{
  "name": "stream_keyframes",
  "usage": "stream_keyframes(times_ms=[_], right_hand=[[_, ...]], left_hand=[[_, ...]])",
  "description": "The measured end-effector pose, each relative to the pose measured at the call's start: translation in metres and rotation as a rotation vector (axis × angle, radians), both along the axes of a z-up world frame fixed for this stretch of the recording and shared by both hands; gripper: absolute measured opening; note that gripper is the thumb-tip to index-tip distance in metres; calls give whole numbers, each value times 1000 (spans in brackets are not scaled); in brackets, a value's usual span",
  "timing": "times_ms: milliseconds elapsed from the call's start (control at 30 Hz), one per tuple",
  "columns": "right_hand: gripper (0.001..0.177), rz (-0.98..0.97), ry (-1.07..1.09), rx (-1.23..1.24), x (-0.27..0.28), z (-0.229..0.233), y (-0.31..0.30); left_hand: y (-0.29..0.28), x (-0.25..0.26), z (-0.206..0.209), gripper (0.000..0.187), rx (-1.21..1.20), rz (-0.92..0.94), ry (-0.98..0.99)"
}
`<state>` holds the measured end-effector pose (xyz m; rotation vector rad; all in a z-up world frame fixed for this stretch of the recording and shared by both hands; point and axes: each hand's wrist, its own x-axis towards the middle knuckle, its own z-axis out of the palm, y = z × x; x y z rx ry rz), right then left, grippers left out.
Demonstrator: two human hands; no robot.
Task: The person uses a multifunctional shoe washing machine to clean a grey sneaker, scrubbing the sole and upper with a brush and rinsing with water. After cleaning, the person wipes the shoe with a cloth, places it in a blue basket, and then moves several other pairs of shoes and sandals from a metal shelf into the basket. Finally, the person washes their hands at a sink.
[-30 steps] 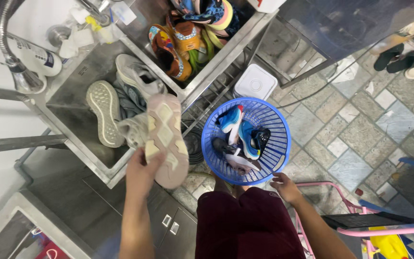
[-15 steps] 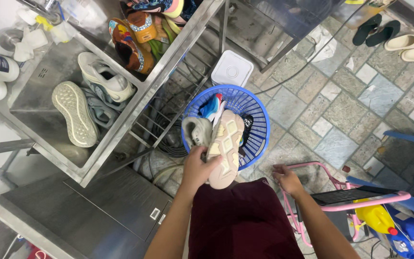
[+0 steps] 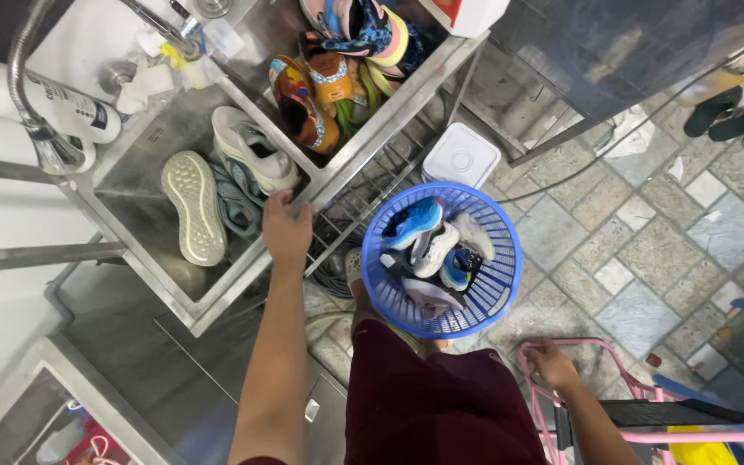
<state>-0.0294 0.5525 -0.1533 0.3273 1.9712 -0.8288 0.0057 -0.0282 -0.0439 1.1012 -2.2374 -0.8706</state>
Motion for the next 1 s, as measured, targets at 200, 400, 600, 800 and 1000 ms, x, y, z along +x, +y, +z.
stream_keyframes(times_ms=[200,400,600,800,1000], right_hand=[[43,94,217,-82,-15,4,-98],[72,34,285,-611,-26,117,-326],[93,409,881,-641,-46,242,-467],[87,244,435,-725,-71,252,-408],[95,-42,300,-539,-85,247,-267]], left_hand=[[-116,-24,-66,71,-499,-353,-185],[-129,-37,15,33,-206,-517,-384],[-44,7,168,35,89,-656,-110],[-121,49,72,26,377,-11,-48],[-225,134,-90,136,301,238,-712]])
